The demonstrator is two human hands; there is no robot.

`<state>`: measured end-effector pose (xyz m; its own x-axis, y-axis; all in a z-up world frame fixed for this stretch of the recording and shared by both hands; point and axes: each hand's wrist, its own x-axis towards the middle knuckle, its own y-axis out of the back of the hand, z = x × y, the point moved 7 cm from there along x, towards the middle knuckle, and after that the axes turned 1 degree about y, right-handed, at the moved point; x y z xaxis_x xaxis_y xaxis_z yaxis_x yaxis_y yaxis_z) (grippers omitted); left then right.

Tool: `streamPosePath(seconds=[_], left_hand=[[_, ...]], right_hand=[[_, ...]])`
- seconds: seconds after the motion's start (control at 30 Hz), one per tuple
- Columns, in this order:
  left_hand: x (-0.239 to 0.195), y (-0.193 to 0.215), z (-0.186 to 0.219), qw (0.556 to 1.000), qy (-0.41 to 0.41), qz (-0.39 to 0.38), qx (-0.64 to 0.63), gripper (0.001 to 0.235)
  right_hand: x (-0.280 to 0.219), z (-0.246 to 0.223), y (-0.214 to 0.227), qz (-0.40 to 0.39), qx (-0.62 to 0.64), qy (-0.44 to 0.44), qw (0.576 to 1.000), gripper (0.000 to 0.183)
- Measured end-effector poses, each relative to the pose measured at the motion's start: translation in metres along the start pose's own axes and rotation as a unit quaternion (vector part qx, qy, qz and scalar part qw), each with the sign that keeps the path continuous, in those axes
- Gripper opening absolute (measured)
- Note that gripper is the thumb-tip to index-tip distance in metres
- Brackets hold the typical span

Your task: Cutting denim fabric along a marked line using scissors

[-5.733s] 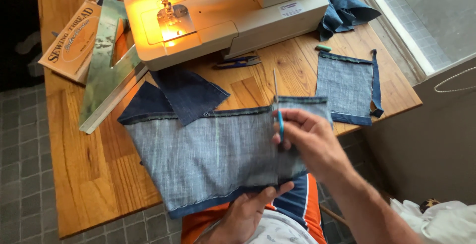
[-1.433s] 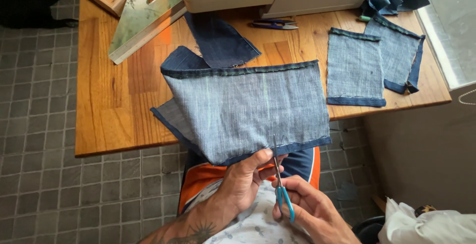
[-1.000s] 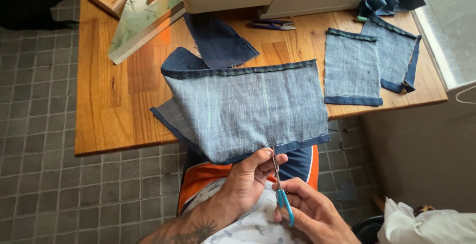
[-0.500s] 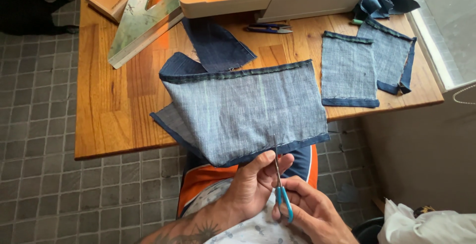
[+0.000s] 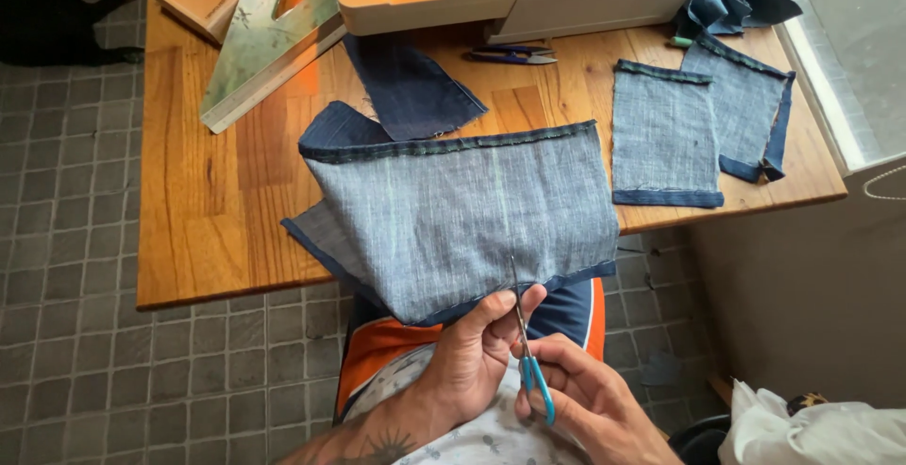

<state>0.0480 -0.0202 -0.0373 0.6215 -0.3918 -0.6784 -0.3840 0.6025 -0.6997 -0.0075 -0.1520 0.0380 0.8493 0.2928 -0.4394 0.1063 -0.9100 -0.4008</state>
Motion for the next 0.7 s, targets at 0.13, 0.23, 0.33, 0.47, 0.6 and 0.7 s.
streamPosePath(seconds=[0.13,0.23,0.33,0.47,0.6,0.7], left_hand=[[-0.005,0.000,0.002,1.000,0.013,0.012,0.022,0.019],[-0.011,-0.004,0.006,0.999,0.014,0.008,0.035,0.014],[-0.010,-0.003,0.009,0.999,-0.004,0.008,0.037,0.010],[-0.006,-0.001,0.014,0.998,-0.064,-0.021,0.020,0.008],[-0.018,-0.007,0.016,0.998,-0.001,0.021,0.052,0.033],[-0.008,0.000,0.010,0.991,0.010,-0.064,0.113,0.034]], right_hand=[[0.000,-0.005,-0.005,-0.004,-0.019,0.002,1.000,0.051],[0.000,0.001,0.002,0.014,-0.031,0.001,0.999,0.051],[-0.002,0.002,0.001,-0.004,-0.009,0.018,1.000,0.050],[-0.007,-0.004,-0.004,-0.007,-0.012,0.031,0.999,0.051],[-0.002,-0.002,-0.008,-0.029,0.005,0.046,0.999,0.052],[0.004,-0.006,-0.011,-0.023,0.014,0.050,0.998,0.050]])
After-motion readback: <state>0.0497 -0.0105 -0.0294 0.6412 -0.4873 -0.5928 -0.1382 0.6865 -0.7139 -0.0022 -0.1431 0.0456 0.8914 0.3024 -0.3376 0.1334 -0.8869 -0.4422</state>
